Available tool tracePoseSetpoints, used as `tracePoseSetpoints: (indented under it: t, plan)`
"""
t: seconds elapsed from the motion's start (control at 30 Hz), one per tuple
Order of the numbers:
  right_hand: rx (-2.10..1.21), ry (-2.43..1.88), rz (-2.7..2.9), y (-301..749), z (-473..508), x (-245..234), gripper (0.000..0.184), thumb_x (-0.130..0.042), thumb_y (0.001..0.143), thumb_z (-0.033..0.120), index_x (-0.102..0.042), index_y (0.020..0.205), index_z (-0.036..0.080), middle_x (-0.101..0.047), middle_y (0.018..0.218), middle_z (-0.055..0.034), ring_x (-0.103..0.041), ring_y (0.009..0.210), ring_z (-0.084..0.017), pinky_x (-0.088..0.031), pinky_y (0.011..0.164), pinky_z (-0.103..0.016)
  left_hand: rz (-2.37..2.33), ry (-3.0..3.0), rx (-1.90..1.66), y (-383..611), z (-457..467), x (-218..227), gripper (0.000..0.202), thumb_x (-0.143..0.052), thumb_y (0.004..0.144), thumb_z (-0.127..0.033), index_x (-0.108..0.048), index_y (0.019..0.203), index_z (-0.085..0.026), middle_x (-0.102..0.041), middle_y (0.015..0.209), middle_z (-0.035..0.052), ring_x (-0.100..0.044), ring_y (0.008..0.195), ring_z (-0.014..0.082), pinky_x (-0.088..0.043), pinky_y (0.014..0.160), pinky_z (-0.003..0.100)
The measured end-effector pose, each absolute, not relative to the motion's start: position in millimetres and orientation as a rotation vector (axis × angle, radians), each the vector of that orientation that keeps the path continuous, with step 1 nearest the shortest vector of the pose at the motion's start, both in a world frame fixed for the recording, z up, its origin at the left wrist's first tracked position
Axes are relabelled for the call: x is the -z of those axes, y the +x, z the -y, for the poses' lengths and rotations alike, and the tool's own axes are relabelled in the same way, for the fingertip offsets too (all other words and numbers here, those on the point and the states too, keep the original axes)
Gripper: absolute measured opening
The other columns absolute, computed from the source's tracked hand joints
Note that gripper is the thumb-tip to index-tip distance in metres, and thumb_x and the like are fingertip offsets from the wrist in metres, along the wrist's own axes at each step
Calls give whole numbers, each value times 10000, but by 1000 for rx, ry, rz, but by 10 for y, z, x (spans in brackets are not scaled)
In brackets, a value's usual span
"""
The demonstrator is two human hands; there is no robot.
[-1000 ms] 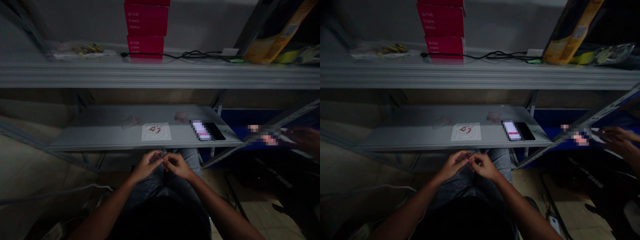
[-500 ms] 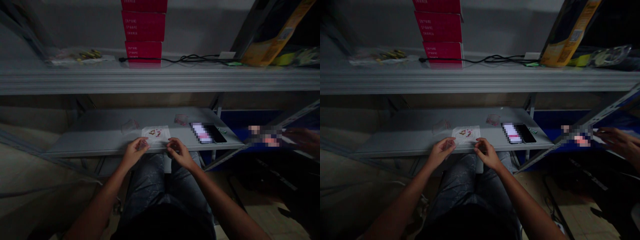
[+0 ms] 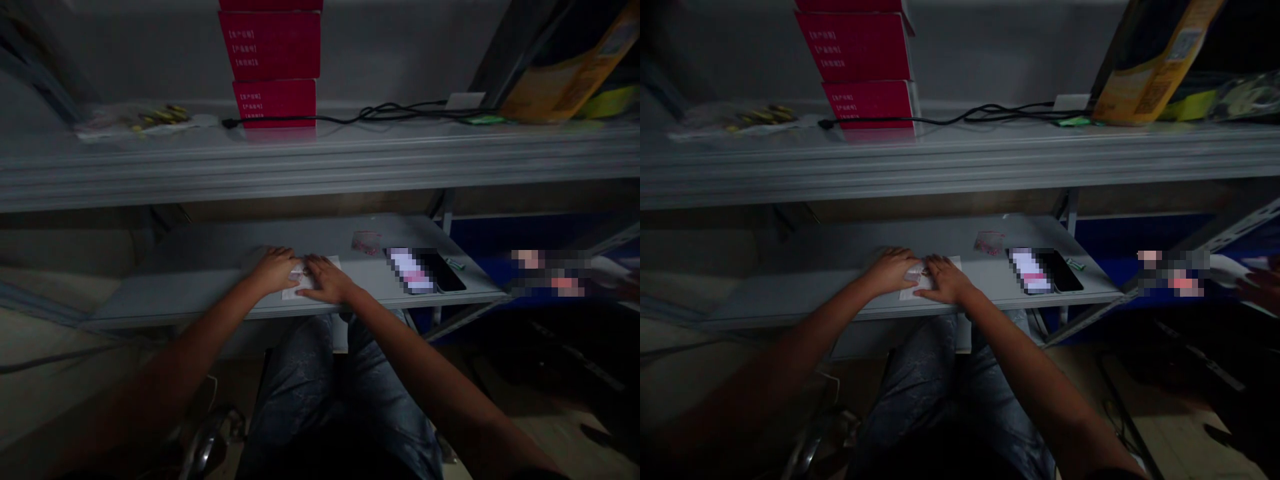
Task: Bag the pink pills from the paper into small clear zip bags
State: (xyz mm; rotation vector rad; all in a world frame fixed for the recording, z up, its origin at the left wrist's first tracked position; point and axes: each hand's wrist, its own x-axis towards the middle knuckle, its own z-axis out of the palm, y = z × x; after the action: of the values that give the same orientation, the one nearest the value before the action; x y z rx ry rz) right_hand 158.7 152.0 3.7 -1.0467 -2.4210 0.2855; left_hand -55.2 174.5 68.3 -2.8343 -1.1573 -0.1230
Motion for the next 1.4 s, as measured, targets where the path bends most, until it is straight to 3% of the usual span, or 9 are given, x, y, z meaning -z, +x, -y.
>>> tracePoseSetpoints:
  t: [0.37,0.5,0.63,0.73,0.87,0.93,1.1,1.2,1.4]
  plan:
    - [-209,-1095,2526,1589,-1569,90,893,-397,943,736,-374,1528,62,-391,1571,-215,-288,1495,-343,-189,1229,-497,1229,-2992,245,-654,-1782,-770,307,-678,828,-369,-713,1092,-217,-689,1090,90,-612,1053,282,-430,984,400]
    - [-205,-1097,2538,1591,-1545,61,860,-374,960,720,-388,1526,73,-397,1568,-210,-289,1494,-357,-186,1225,-523,1577,-3189,735,-786,-1896,-750,352,-625,854,-459,-708,1104,-225,-706,1159,84,-623,1093,274,-452,991,393]
    - [-200,-1109,2523,1593,-1535,53,851,-367,963,719,-371,1541,93,-369,1588,-192,-276,1501,-353,-196,1227,-523,2118,-3161,1371,-910,-2028,-735,402,-507,888,-523,-689,1036,-197,-729,948,97,-681,909,264,-537,809,392]
    - [-176,-1109,2527,1592,-1536,58,812,-397,969,692,-379,1540,115,-372,1591,-177,-277,1502,-345,-190,1237,-511,2202,-3129,1680,-999,-2052,-789,528,-324,953,-559,-639,1132,-175,-711,916,104,-686,816,243,-566,759,413]
    - [-196,-1119,2514,1595,-1526,54,790,-435,963,681,-379,1543,146,-387,1586,-163,-283,1500,-350,-200,1236,-522,2248,-3059,2184,-1076,-2026,-898,510,-348,965,-548,-627,1148,-164,-704,945,118,-674,815,245,-578,775,450]
    - [-206,-1120,2508,1598,-1518,47,782,-427,968,678,-374,1546,155,-384,1589,-155,-283,1500,-348,-204,1235,-524,2241,-3063,2032,-1071,-2012,-934,478,-382,964,-530,-621,1174,-172,-703,936,116,-667,800,246,-574,751,441]
    - [-192,-1111,2535,1602,-1535,57,822,-396,969,693,-389,1528,91,-379,1583,-193,-285,1498,-348,-198,1239,-504,1707,-3189,851,-917,-1924,-948,391,-584,890,-502,-675,1157,-229,-684,1141,90,-636,1014,271,-511,895,399]
    - [-180,-1106,2550,1599,-1564,91,838,-377,969,702,-377,1530,79,-391,1574,-201,-276,1501,-346,-188,1240,-509,1290,-3087,301,-772,-1828,-923,328,-653,861,-412,-711,1136,-242,-668,1130,84,-606,1065,287,-456,969,397]
    - [-186,-1094,2552,1594,-1584,131,844,-366,967,711,-345,1545,98,-358,1593,-198,-245,1515,-333,-175,1233,-531,1162,-2791,-63,-532,-1697,-883,324,-699,820,-270,-725,1136,-202,-638,1163,151,-593,1094,352,-436,957,434]
